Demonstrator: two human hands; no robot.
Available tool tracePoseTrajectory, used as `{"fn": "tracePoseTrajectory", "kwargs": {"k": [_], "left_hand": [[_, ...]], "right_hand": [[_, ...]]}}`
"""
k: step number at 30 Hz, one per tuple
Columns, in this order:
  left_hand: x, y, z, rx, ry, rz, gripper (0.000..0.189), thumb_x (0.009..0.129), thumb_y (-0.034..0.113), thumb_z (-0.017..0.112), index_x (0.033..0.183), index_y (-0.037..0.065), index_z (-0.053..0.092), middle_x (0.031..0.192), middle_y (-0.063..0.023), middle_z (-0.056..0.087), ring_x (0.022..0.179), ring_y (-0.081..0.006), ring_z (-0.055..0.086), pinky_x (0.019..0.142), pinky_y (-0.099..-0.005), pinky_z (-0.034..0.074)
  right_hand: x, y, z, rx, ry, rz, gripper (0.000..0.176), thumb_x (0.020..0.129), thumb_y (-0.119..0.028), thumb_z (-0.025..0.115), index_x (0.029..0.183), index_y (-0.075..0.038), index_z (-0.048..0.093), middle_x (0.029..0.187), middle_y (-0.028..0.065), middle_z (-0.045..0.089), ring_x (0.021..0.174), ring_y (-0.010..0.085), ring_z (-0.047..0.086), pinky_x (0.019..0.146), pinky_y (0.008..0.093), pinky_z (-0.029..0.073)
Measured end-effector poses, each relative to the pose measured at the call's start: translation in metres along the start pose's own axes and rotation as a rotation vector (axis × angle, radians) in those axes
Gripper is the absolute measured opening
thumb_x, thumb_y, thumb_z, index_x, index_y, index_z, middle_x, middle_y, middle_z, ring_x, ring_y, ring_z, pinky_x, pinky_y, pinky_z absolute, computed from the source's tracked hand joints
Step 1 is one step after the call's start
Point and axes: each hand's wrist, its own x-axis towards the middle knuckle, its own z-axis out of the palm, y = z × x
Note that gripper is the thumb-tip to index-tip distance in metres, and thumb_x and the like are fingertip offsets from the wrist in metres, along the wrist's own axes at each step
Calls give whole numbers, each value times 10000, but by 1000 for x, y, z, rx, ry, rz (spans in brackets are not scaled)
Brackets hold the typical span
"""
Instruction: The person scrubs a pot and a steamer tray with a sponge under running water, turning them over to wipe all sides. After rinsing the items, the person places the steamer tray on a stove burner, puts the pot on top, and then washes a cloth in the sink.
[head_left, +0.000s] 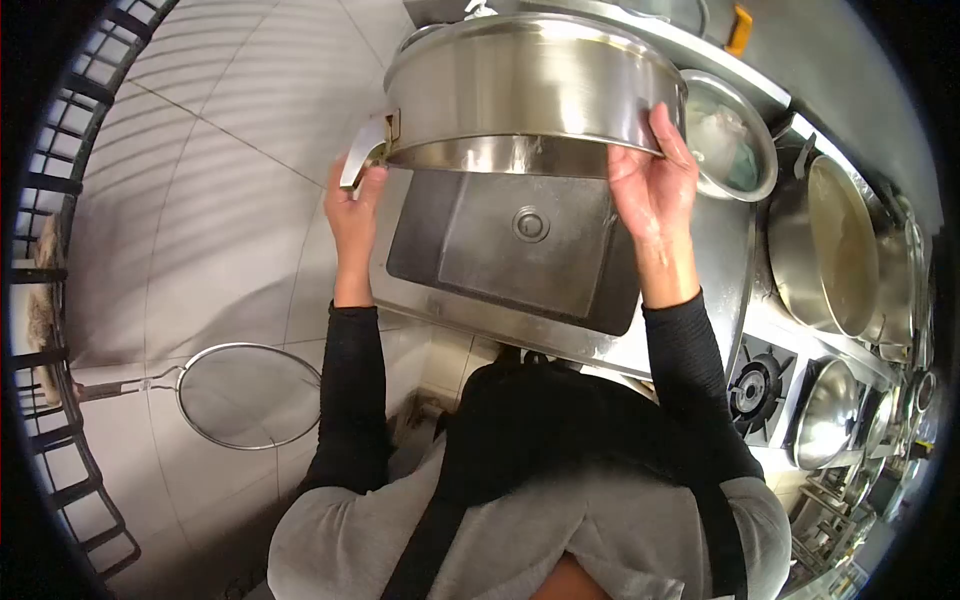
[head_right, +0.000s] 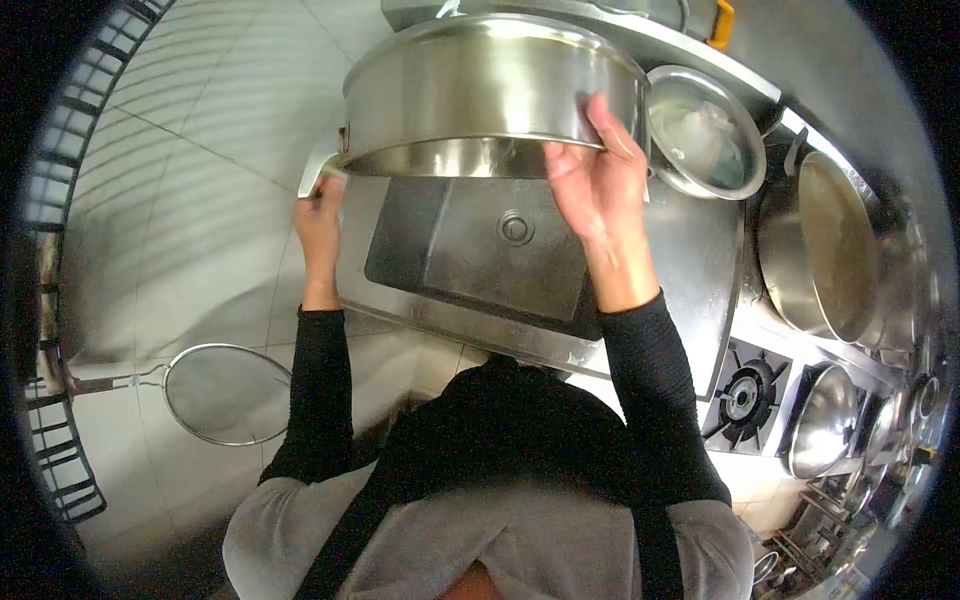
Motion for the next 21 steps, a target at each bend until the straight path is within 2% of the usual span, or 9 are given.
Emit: {"fn": "tracePoseTrajectory", "kwargs": {"k": [4, 6, 10, 11, 13, 15, 17, 19, 21], "left_hand": [[24, 37, 8, -17, 93, 249, 237, 796, 120, 826, 810, -4, 624, 956, -54, 569, 871, -185, 544, 784, -278, 448], [32, 91, 15, 281, 184, 863, 358, 769, 101, 836, 659, -10, 514, 729, -46, 475, 645, -189, 457, 643, -271, 404], [40, 145, 37, 401, -165, 658, 534, 784, 295, 841, 590, 13, 431, 564, -49, 256, 540, -160, 277, 482, -325, 242], [43, 152, 41, 402, -179, 652, 534, 784, 295, 841, 590, 13, 431, 564, -49, 256, 540, -160, 277, 482, -325, 242], [45, 163, 50, 373, -646, 403, 463, 871, 386, 760, 749, -32, 605, 602, -8, 464, 598, -90, 401, 528, -294, 365], [38, 196, 73, 440, -663, 343, 471, 873, 409, 754, 773, -36, 634, 619, 1, 498, 610, -78, 423, 542, -278, 380], [35, 208, 98, 514, -673, 306, 485, 874, 432, 747, 797, -40, 663, 636, 9, 532, 622, -66, 444, 556, -261, 394], [43, 201, 125, 208, -390, 276, 473, 853, 460, 754, 699, 21, 670, 506, 17, 437, 521, -86, 389, 521, -274, 344], [53, 186, 126, 220, -399, 227, 414, 875, 435, 737, 810, 26, 735, 581, 43, 506, 561, -83, 444, 548, -258, 369]], "right_hand": [[4, -32, -16, 157, -96, 7, 295, 1048, -156, 462, 1191, 72, 583, 1229, 202, 652, 1162, 310, 624, 1026, 440, 519], [3, -43, -35, 199, -108, -19, 299, 1048, -154, 457, 1186, 80, 582, 1224, 211, 651, 1159, 313, 624, 1028, 442, 517], [3, -66, -95, 246, -2, -72, 236, 1023, -98, 475, 1110, 92, 583, 1141, 223, 667, 1077, 335, 647, 983, 441, 542], [1, -72, -114, 321, -16, -61, 285, 1035, -108, 449, 1143, 123, 577, 1158, 242, 659, 1102, 355, 627, 1012, 434, 525], [5, -78, -140, 392, 2, -63, 288, 1029, -97, 444, 1143, 134, 572, 1167, 256, 648, 1114, 366, 616, 1006, 431, 529], [6, -83, -158, 439, -99, -89, 334, 1028, -151, 461, 1195, 116, 571, 1215, 265, 632, 1111, 364, 617, 1001, 447, 527], [3, -74, -153, 269, 3, -104, 717, 994, -548, 443, 1397, 44, 449, 1400, 283, 508, 1279, 401, 510, 1102, 531, 408], [-7, -70, -140, -36, -37, 78, 873, 947, -687, 382, 1453, 24, 366, 1438, 280, 469, 1350, 399, 440, 1133, 554, 355], [-28, -78, -138, -512, 219, 261, 856, 938, -681, 462, 1464, -10, 381, 1369, 232, 551, 1223, 342, 572, 1059, 456, 456]]}}
